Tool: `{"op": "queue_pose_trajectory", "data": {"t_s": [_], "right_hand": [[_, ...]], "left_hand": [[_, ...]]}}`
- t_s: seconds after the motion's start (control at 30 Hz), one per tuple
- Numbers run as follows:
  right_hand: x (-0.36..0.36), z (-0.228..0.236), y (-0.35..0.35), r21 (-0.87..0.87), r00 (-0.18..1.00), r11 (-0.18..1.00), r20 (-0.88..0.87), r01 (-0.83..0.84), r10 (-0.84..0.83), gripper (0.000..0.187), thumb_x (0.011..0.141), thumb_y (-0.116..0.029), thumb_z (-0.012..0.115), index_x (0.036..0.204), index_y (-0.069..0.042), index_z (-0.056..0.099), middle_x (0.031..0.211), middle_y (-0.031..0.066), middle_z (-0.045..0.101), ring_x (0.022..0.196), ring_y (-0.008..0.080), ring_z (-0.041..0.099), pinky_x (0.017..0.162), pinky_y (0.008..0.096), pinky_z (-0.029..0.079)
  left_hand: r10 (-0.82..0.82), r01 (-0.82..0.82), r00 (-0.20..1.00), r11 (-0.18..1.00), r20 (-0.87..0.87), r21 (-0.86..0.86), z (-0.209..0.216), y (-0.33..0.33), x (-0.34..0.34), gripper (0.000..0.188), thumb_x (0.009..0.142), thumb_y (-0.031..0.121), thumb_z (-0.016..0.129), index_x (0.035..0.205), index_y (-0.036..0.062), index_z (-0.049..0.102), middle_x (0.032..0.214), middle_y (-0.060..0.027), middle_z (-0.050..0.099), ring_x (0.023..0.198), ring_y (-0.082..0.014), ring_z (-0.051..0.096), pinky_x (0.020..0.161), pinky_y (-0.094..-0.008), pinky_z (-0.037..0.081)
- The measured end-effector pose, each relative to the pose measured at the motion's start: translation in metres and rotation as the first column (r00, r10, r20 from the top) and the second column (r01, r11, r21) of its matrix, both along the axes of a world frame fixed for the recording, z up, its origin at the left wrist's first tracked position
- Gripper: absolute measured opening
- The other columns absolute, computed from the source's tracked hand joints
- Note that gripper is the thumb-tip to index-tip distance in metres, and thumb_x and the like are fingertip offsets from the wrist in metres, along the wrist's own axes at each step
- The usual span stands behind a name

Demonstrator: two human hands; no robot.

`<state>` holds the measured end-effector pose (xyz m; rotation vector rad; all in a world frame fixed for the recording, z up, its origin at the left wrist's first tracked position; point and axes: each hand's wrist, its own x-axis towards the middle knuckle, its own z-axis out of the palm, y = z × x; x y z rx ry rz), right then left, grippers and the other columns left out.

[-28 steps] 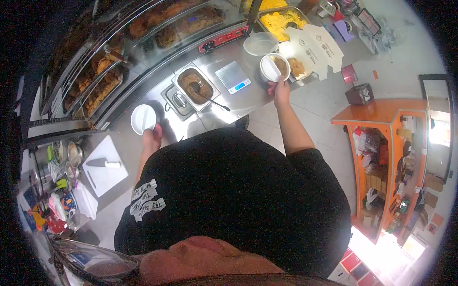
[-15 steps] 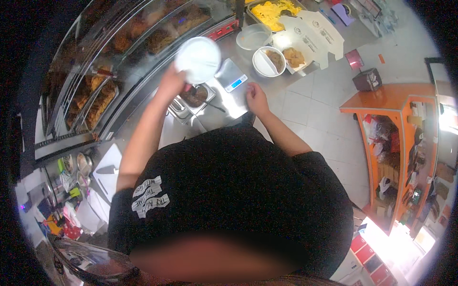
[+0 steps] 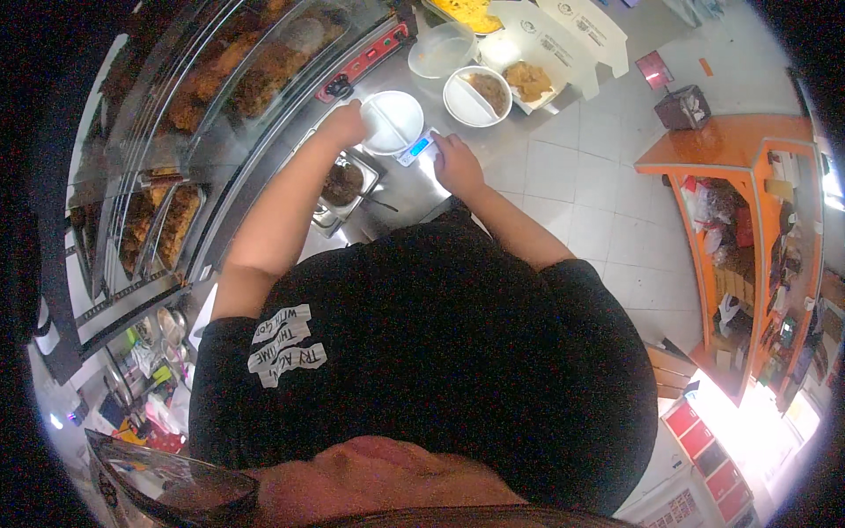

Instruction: The person assembles two takeout meals by scooping rice and fried chicken into bowls, adding scrambled eggs to a box, and including condiments. They then place the items into a branded box and a plastic bag.

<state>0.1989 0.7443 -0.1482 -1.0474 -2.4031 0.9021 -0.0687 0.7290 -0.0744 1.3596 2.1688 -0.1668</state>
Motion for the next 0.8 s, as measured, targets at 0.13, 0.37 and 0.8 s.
{"op": "queue_pose_trajectory", "data": {"t_s": [0.13, 0.37, 0.8], "right_hand": [[-0.003, -0.001, 0.001, 0.04, 0.996, 0.999, 0.087, -0.018, 0.014, 0.048, 0.082, -0.007, 0.052, 0.13, -0.004, 0.055, 0.105, 0.0203, 0.058, 0.097, 0.0374, 0.06, 0.086, 0.0446, 0.05], [0.01, -0.009, 0.013, 0.009, 0.995, 0.998, -0.073, -0.068, 0.069, 0.049, 0.082, -0.003, 0.052, 0.131, -0.002, 0.054, 0.101, 0.0204, 0.06, 0.092, 0.0364, 0.061, 0.084, 0.0433, 0.05], [0.012, -0.058, 0.018, 0.17, 0.994, 0.983, -0.092, 0.067, -0.051, 0.048, 0.083, -0.005, 0.057, 0.131, -0.004, 0.058, 0.083, 0.0099, 0.062, 0.076, 0.0203, 0.059, 0.071, 0.0361, 0.049]], "left_hand": [[0.174, -0.164, 0.985, 0.945, -0.011, 0.282, 0.046, -0.028, 0.005, 0.054, 0.088, 0.032, 0.065, 0.131, 0.0033, 0.05, 0.113, -0.0252, 0.066, 0.108, -0.0388, 0.063, 0.092, -0.0465, 0.05], [0.298, -0.453, 0.891, 0.536, 0.342, 0.713, 0.08, -0.193, 0.003, 0.034, 0.097, 0.018, 0.057, 0.128, 0.0066, 0.053, 0.071, -0.0095, 0.06, 0.06, -0.0204, 0.057, 0.06, -0.032, 0.047], [0.67, -0.925, 0.156, -0.16, 0.726, 0.345, -0.02, -0.533, 0.031, 0.032, 0.1, 0.011, 0.046, 0.132, 0.0072, 0.047, 0.075, -0.0063, 0.062, 0.056, -0.0081, 0.052, 0.05, -0.0258, 0.044]]}}
